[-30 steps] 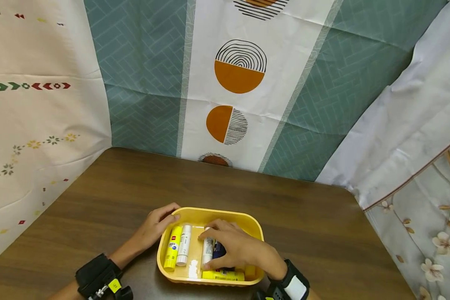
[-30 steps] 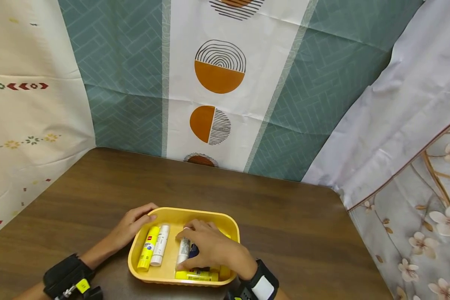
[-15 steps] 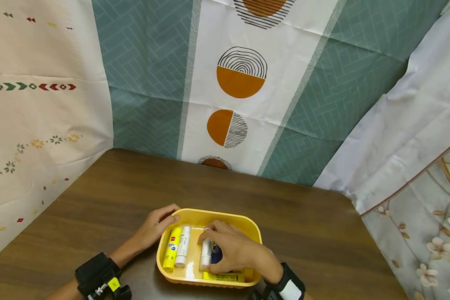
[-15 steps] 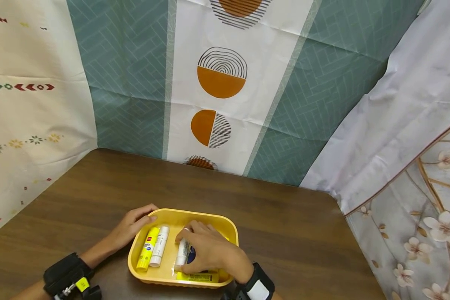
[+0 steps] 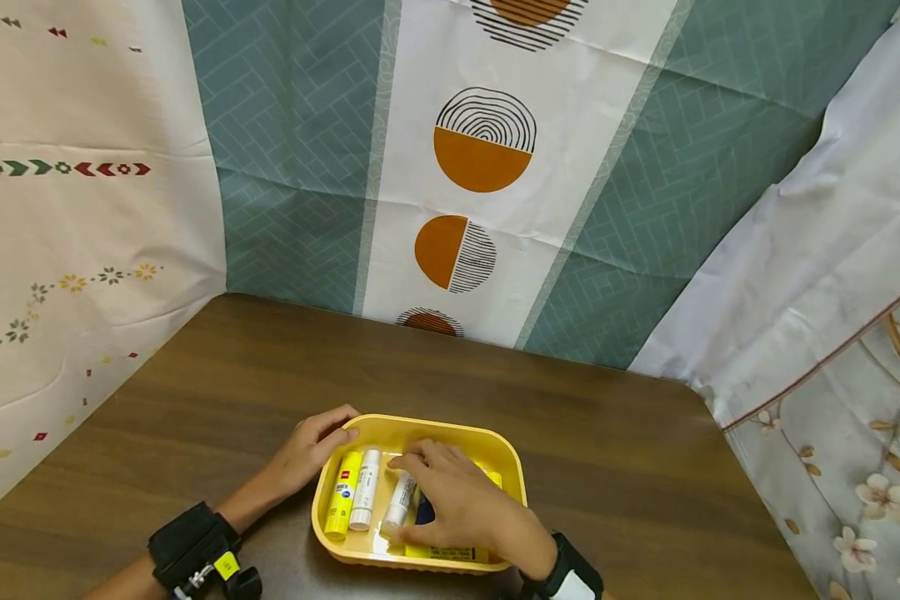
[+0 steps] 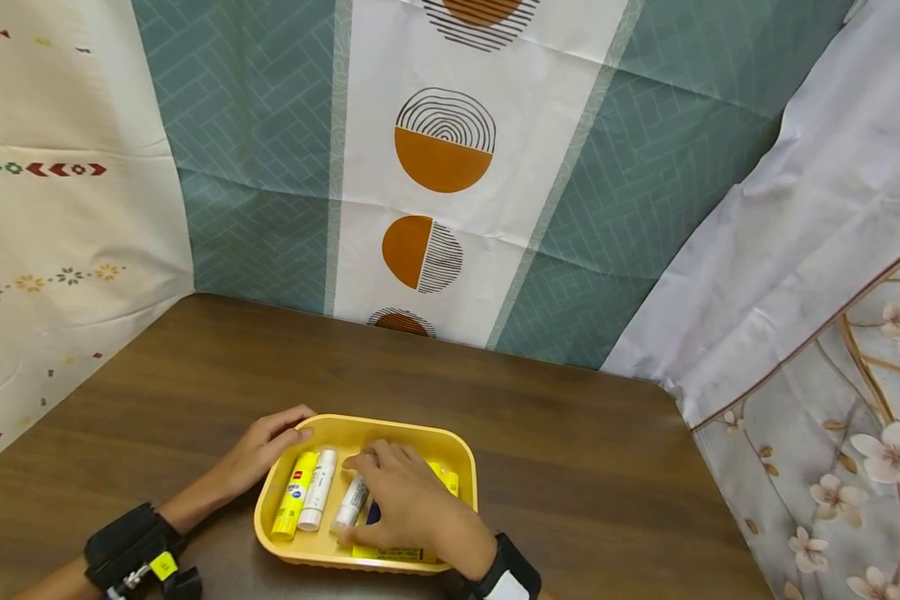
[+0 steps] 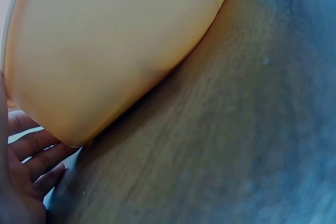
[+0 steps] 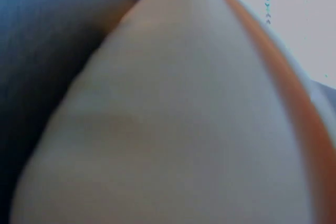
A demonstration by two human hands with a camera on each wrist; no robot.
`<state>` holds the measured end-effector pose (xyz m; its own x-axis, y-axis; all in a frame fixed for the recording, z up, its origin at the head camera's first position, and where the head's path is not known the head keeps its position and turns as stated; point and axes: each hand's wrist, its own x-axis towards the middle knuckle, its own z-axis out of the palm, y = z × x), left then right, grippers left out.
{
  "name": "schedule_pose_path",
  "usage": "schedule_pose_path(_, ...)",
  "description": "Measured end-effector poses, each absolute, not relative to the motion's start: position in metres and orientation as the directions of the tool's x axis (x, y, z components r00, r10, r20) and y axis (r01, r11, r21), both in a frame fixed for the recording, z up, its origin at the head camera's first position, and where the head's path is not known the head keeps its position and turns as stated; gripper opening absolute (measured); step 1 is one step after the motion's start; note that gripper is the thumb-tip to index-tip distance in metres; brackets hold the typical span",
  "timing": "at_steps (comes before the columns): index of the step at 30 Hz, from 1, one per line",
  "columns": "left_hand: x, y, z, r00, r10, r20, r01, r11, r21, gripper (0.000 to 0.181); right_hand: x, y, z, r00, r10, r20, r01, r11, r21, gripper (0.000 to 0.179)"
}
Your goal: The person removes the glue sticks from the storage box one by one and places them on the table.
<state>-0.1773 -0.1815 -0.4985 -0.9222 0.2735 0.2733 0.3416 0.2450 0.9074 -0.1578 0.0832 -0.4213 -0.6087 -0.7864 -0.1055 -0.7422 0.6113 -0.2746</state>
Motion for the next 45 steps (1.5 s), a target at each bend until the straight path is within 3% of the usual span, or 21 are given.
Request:
schedule_pose_path(8,-0.178,-0.182,-0.498,-0.92,0.288,0.264,0.337,0.242,0.91,0.017,-0.149,0.073,-0.427,-0.612,-0.791,-0.001,-0.769,0.596,-0.231,0.055)
schedule_pose_path(20,-0.175,-0.183,-0.499,-0.924,0.269,0.273,0.341,0.253,0.905,0.017,-0.162,0.096,-0.39,-0.608,-0.792,0.061,-0.728,0.524,-0.442,0.058)
schedule_pose_path(24,-0.178,-0.182,-0.499,-0.919,0.274,0.282,0.354,0.264,0.897,0.018,-0.161,0.109,-0.37,-0.636,-0.767,0.081,-0.694,0.523,-0.494,0.059)
schedule_pose_path(31,-0.18,-0.18,-0.497,-0.92,0.277,0.278,0.353,0.274,0.895,0.019,-0.154,0.143,-0.358,-0.68,-0.731,0.053,-0.64,0.557,-0.529,0.067)
schedule_pose_path(38,-0.181,-0.178,-0.493,-0.92,0.287,0.265,0.341,0.258,0.904,0.019,-0.14,0.185,-0.356,-0.729,-0.68,0.08,-0.628,0.616,-0.476,0.082)
schedule_pose_path(45,-0.179,-0.182,-0.496,-0.923,0.279,0.266,0.338,0.257,0.905,0.019,-0.136,0.218,-0.36,-0.8,-0.596,0.07,-0.546,0.673,-0.499,0.101)
